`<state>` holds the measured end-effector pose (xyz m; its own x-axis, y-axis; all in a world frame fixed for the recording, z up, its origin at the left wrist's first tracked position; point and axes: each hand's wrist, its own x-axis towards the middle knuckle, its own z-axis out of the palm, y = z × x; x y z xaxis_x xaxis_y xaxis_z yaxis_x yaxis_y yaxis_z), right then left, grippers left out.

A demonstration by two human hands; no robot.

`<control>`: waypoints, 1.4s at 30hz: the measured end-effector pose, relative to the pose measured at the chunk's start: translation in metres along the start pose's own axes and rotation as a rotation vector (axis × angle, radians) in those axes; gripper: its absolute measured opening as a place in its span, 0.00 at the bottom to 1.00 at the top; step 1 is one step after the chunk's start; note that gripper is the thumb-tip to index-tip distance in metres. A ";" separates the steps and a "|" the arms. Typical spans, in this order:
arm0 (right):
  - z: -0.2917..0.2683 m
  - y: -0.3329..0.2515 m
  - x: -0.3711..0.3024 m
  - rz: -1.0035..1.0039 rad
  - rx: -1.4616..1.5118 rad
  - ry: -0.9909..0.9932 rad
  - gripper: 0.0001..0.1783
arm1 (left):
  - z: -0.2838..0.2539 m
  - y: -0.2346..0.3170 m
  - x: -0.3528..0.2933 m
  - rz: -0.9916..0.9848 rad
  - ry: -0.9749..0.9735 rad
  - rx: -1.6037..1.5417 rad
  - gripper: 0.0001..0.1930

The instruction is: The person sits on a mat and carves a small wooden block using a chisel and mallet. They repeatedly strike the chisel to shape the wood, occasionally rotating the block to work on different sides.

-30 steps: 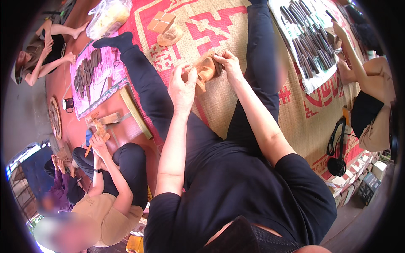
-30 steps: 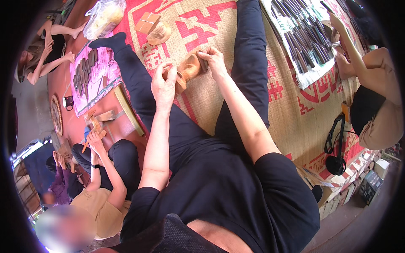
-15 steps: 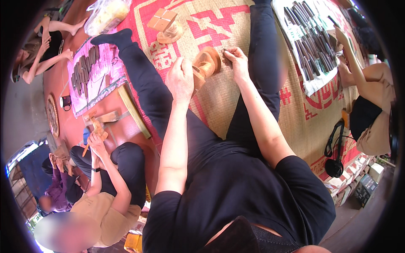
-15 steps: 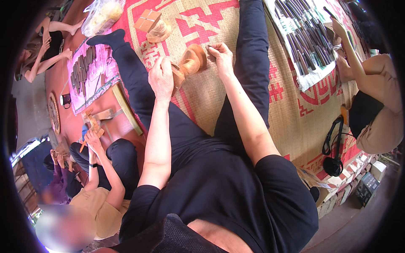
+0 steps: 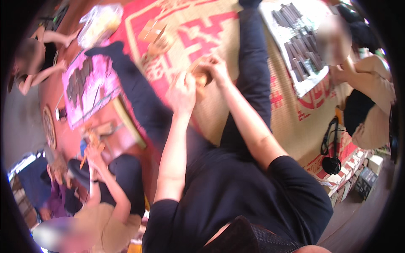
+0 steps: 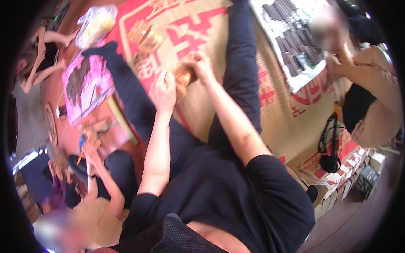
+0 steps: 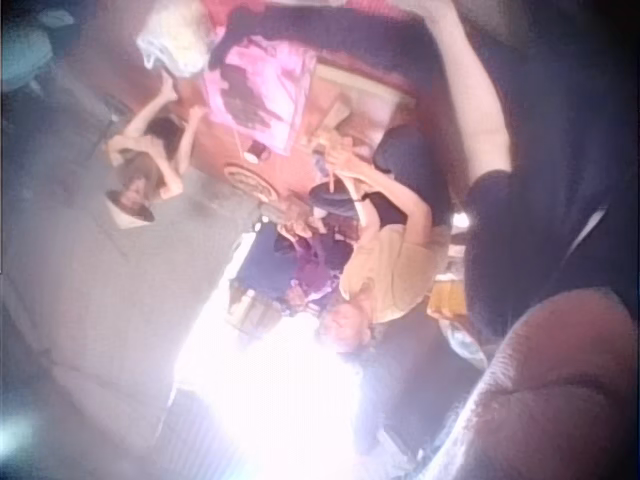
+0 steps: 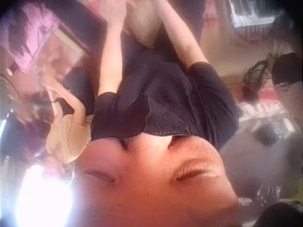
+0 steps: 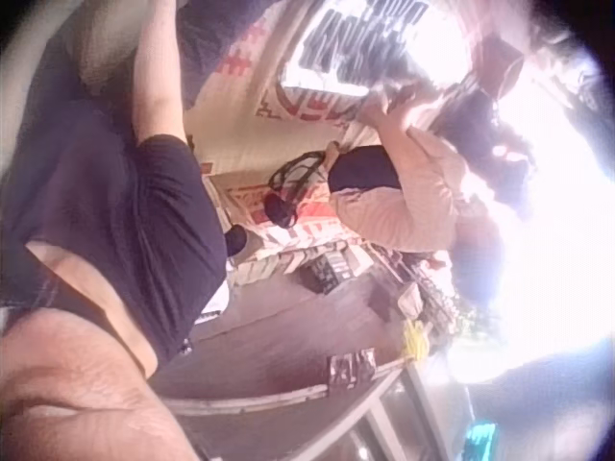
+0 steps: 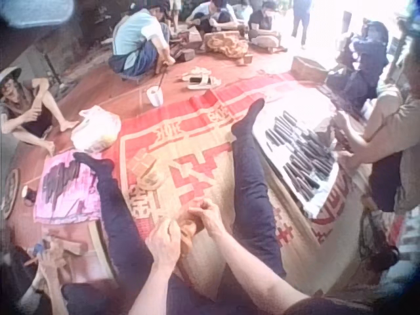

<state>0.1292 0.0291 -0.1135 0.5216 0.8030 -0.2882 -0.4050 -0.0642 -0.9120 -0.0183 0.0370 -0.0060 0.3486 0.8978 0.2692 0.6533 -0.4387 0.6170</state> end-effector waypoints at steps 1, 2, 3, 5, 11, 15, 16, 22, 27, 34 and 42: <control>0.005 0.000 -0.001 -0.009 0.041 0.012 0.07 | 0.000 -0.001 -0.004 0.000 0.003 0.036 0.10; -0.006 0.030 0.017 0.081 0.246 -0.001 0.09 | 0.004 0.003 -0.006 0.035 -0.001 0.038 0.10; -0.001 0.019 0.016 0.183 0.350 0.021 0.07 | 0.005 -0.009 -0.008 0.083 0.043 0.081 0.12; -0.002 0.012 0.010 -0.061 0.060 0.076 0.11 | 0.005 0.000 -0.006 -0.060 -0.088 0.018 0.15; -0.019 -0.014 0.010 0.164 0.146 0.036 0.11 | 0.008 0.020 0.001 -0.040 -0.037 -0.027 0.14; -0.015 -0.006 -0.002 0.104 0.067 -0.003 0.14 | 0.004 0.018 0.003 0.012 -0.067 -0.040 0.13; -0.014 -0.006 -0.002 0.111 0.084 0.014 0.14 | 0.004 0.017 0.002 0.009 -0.055 -0.036 0.13; -0.010 -0.002 0.006 0.158 0.167 0.179 0.13 | 0.010 0.017 -0.004 0.028 -0.008 -0.009 0.13; -0.016 0.001 -0.001 0.214 0.214 0.045 0.12 | 0.006 0.014 -0.001 0.013 0.008 -0.049 0.13; -0.012 0.012 0.009 0.162 0.237 0.202 0.13 | 0.014 0.016 -0.009 0.008 -0.012 0.000 0.12; -0.010 -0.002 -0.005 0.185 0.139 0.050 0.13 | 0.004 0.015 -0.006 0.000 -0.004 -0.012 0.12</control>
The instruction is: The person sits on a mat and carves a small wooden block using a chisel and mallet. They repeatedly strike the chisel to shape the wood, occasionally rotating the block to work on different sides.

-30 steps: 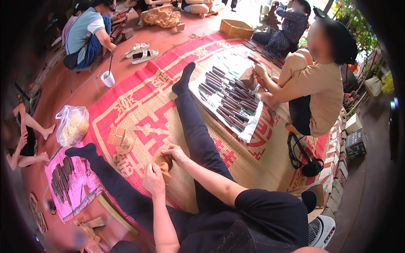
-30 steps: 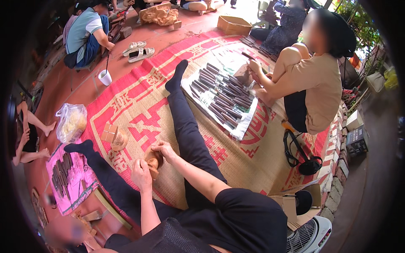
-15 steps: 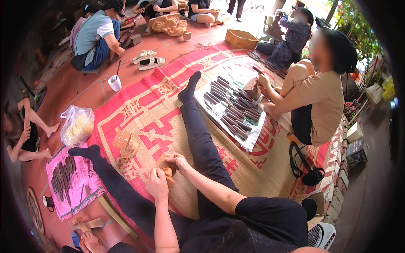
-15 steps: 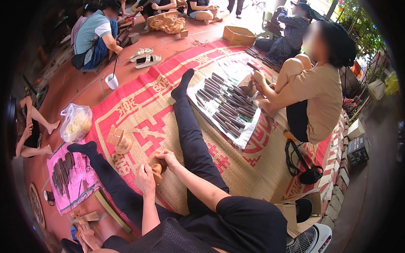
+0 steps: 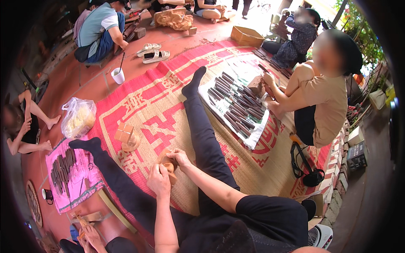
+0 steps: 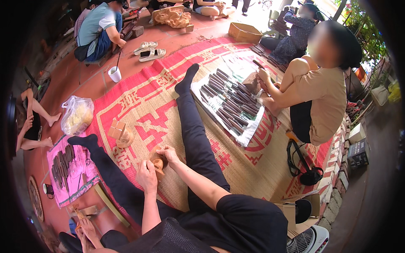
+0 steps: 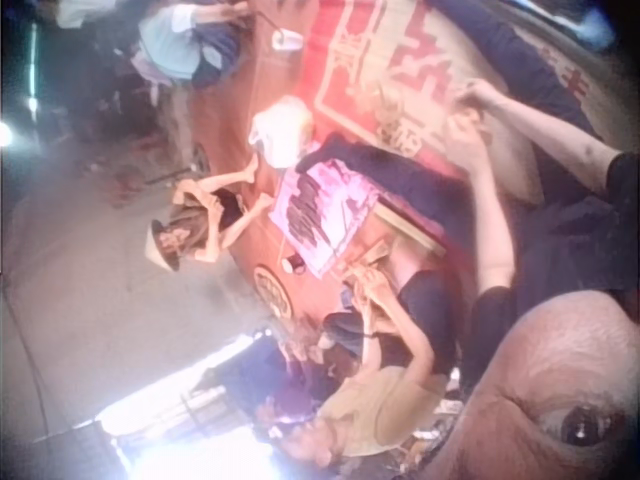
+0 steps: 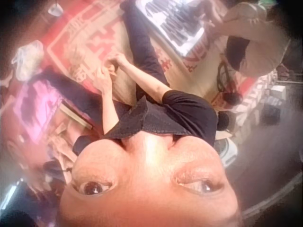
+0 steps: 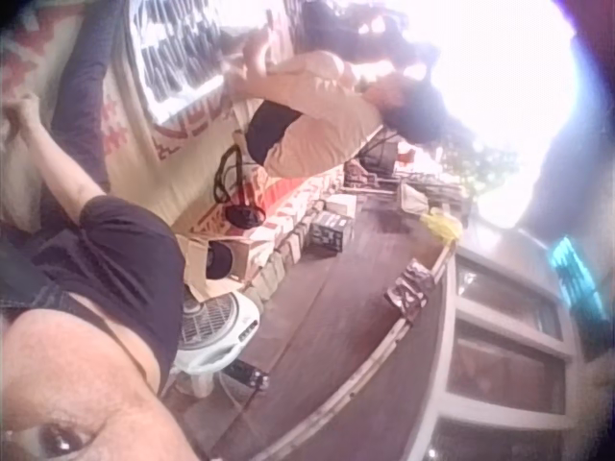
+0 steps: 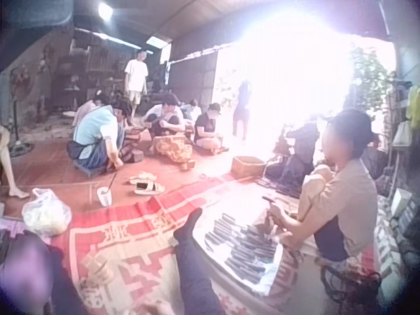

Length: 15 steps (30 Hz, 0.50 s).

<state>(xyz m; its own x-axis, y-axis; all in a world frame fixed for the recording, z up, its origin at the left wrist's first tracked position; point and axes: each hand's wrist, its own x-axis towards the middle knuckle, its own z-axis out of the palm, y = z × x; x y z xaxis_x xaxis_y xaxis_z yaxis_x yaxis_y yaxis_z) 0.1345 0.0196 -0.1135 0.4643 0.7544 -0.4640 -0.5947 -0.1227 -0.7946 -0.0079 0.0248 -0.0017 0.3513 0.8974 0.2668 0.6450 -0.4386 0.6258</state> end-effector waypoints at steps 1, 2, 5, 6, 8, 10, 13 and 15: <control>0.001 0.000 0.001 -0.012 0.031 0.043 0.13 | 0.002 0.000 -0.001 0.003 0.002 -0.004 0.12; 0.004 0.001 0.002 -0.025 0.062 0.085 0.13 | 0.004 -0.001 -0.003 0.007 0.004 -0.007 0.12; 0.005 0.001 0.008 -0.035 0.055 0.172 0.14 | 0.006 0.004 -0.006 0.004 0.006 -0.015 0.12; 0.007 0.000 0.010 -0.034 0.037 0.192 0.14 | 0.005 0.005 -0.006 0.002 0.008 -0.016 0.12; 0.015 -0.013 -0.003 0.007 0.083 0.078 0.13 | 0.000 -0.004 -0.002 -0.030 0.018 -0.016 0.12; 0.011 -0.020 -0.013 0.018 0.142 0.006 0.13 | -0.001 -0.004 -0.001 -0.041 0.008 -0.034 0.13; 0.012 -0.004 -0.007 -0.095 0.028 -0.019 0.13 | -0.003 -0.005 0.000 -0.043 0.010 -0.030 0.12; 0.012 0.000 -0.005 -0.138 0.029 0.018 0.14 | 0.000 -0.007 -0.002 -0.031 0.014 -0.011 0.12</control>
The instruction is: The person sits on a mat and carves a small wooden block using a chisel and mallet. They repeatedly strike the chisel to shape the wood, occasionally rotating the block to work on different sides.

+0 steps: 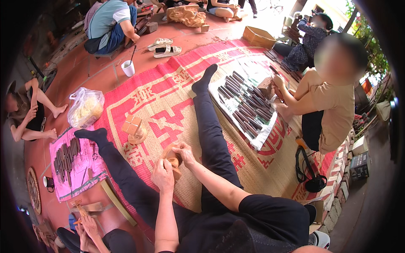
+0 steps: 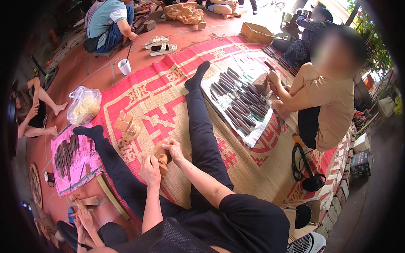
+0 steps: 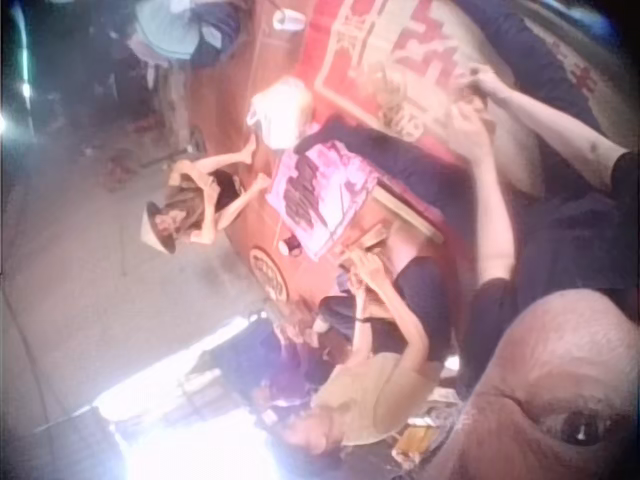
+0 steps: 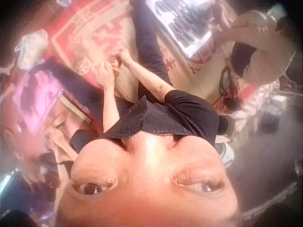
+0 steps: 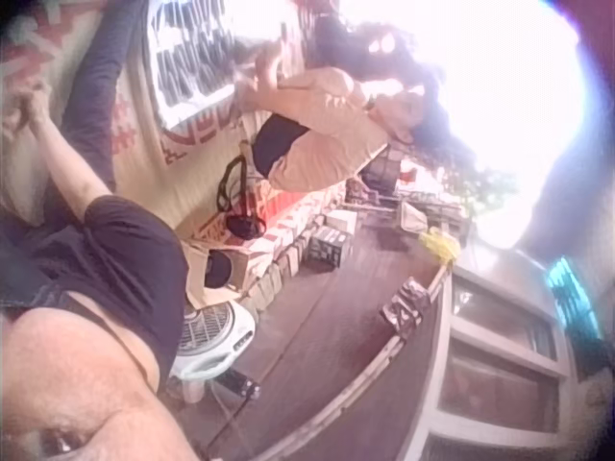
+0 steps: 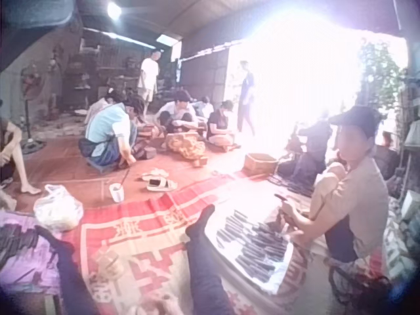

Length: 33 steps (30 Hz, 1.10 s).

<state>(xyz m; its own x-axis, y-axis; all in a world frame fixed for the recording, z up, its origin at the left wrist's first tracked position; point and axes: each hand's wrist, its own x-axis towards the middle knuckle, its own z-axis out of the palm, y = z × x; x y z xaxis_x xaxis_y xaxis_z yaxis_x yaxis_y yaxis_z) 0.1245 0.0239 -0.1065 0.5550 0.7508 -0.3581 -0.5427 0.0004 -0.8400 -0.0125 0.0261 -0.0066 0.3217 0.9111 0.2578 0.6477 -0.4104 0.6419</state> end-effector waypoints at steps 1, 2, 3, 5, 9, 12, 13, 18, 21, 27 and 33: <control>-0.003 0.002 0.004 -0.012 0.010 0.040 0.14 | 0.001 0.002 -0.001 0.004 -0.002 -0.009 0.12; -0.006 0.005 0.007 -0.024 0.020 0.080 0.14 | 0.003 0.006 -0.004 0.008 -0.003 -0.018 0.12; -0.004 0.001 0.006 0.011 0.032 0.059 0.14 | 0.002 0.006 -0.003 0.011 0.004 -0.022 0.12; -0.005 -0.008 0.003 0.083 0.057 0.016 0.14 | 0.003 0.000 0.001 -0.006 0.016 -0.002 0.12; -0.002 -0.016 -0.005 0.031 -0.179 -0.128 0.13 | 0.003 -0.005 0.009 -0.010 0.047 -0.036 0.12; 0.001 -0.011 0.004 0.012 -0.235 -0.139 0.12 | -0.002 -0.005 0.011 -0.023 0.019 -0.048 0.13; 0.002 -0.015 0.005 0.032 -0.230 -0.140 0.11 | -0.003 -0.004 0.012 -0.032 0.005 -0.048 0.13; -0.033 -0.011 0.015 0.045 -0.225 -0.200 0.07 | -0.006 -0.009 0.012 -0.029 -0.054 -0.072 0.12; -0.033 -0.020 0.014 0.088 -0.057 -0.217 0.06 | -0.008 -0.019 0.016 -0.008 -0.042 -0.117 0.12; -0.016 -0.001 0.013 -0.253 -0.490 -0.185 0.11 | -0.012 -0.013 0.009 -0.016 -0.021 -0.158 0.12; -0.029 -0.024 0.004 0.022 -0.187 -0.163 0.09 | -0.010 -0.019 0.011 0.026 -0.042 -0.148 0.12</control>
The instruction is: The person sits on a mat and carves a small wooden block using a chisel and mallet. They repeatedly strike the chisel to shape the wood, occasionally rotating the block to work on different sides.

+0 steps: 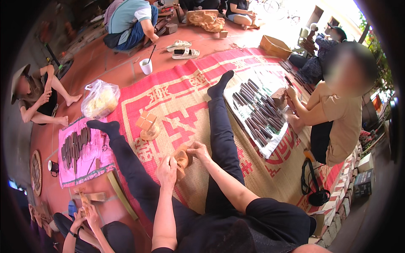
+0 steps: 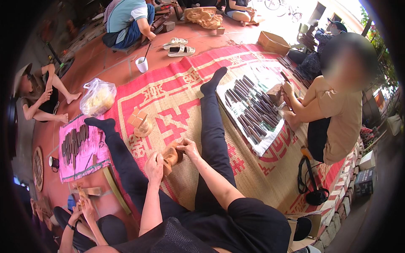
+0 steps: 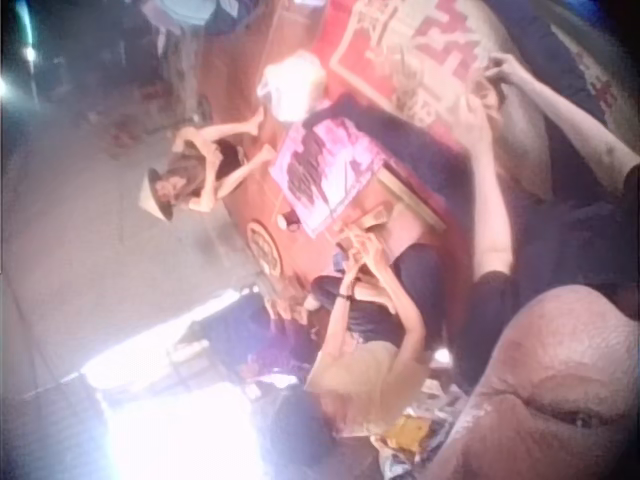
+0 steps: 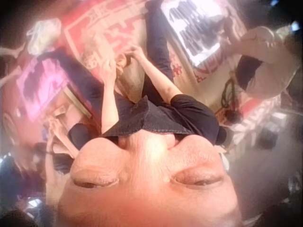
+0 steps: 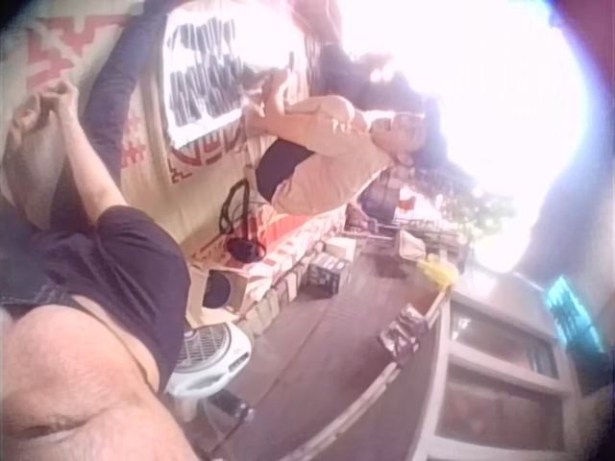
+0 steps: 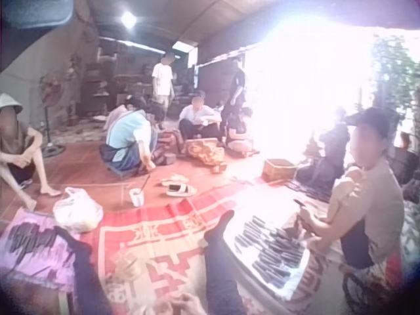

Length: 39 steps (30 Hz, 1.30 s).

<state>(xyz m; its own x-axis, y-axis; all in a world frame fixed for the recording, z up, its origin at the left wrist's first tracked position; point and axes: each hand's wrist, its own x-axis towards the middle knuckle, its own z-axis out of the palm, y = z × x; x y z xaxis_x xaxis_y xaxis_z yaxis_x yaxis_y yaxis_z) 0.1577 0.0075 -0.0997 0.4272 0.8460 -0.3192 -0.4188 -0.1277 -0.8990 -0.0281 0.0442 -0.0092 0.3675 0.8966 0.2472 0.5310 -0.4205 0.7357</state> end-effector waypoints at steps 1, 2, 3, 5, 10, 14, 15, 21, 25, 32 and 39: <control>0.005 -0.006 -0.005 0.030 0.041 -0.008 0.10 | 0.000 -0.004 -0.001 -0.006 0.001 0.024 0.11; 0.011 -0.014 -0.007 0.061 0.082 -0.015 0.11 | -0.001 -0.006 -0.001 -0.011 0.009 0.008 0.11; 0.014 -0.017 -0.010 0.091 0.127 -0.015 0.12 | -0.001 -0.006 0.001 -0.014 0.009 -0.009 0.11; 0.018 0.001 -0.002 -0.178 -0.221 0.026 0.14 | -0.001 -0.001 0.001 -0.018 0.005 -0.005 0.11; 0.014 -0.001 -0.004 -0.009 0.021 0.025 0.14 | 0.001 0.009 -0.001 0.041 0.027 0.049 0.11; 0.005 0.001 -0.001 0.029 0.161 0.016 0.08 | 0.004 0.009 0.003 0.061 0.017 0.061 0.12; 0.010 -0.008 -0.004 0.040 0.100 0.016 0.08 | 0.005 0.009 0.004 0.048 0.016 0.067 0.12; 0.019 0.023 0.008 -0.208 -0.333 0.045 0.22 | 0.019 0.017 0.002 0.068 -0.001 0.115 0.13; -0.010 0.030 0.011 -0.068 0.104 0.058 0.07 | 0.019 0.024 0.004 0.073 0.012 0.113 0.12; 0.016 0.003 -0.011 0.070 0.173 0.072 0.10 | 0.009 0.009 -0.005 0.073 0.050 0.112 0.11; -0.007 0.024 0.000 0.027 0.149 0.079 0.09 | 0.008 0.016 -0.006 0.085 0.019 0.110 0.11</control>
<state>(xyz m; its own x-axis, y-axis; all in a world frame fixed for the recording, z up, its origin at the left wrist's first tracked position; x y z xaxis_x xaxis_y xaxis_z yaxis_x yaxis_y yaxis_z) 0.1534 0.0014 -0.1232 0.4733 0.7990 -0.3708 -0.5426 -0.0672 -0.8373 -0.0159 0.0309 -0.0043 0.4010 0.8590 0.3182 0.5793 -0.5069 0.6384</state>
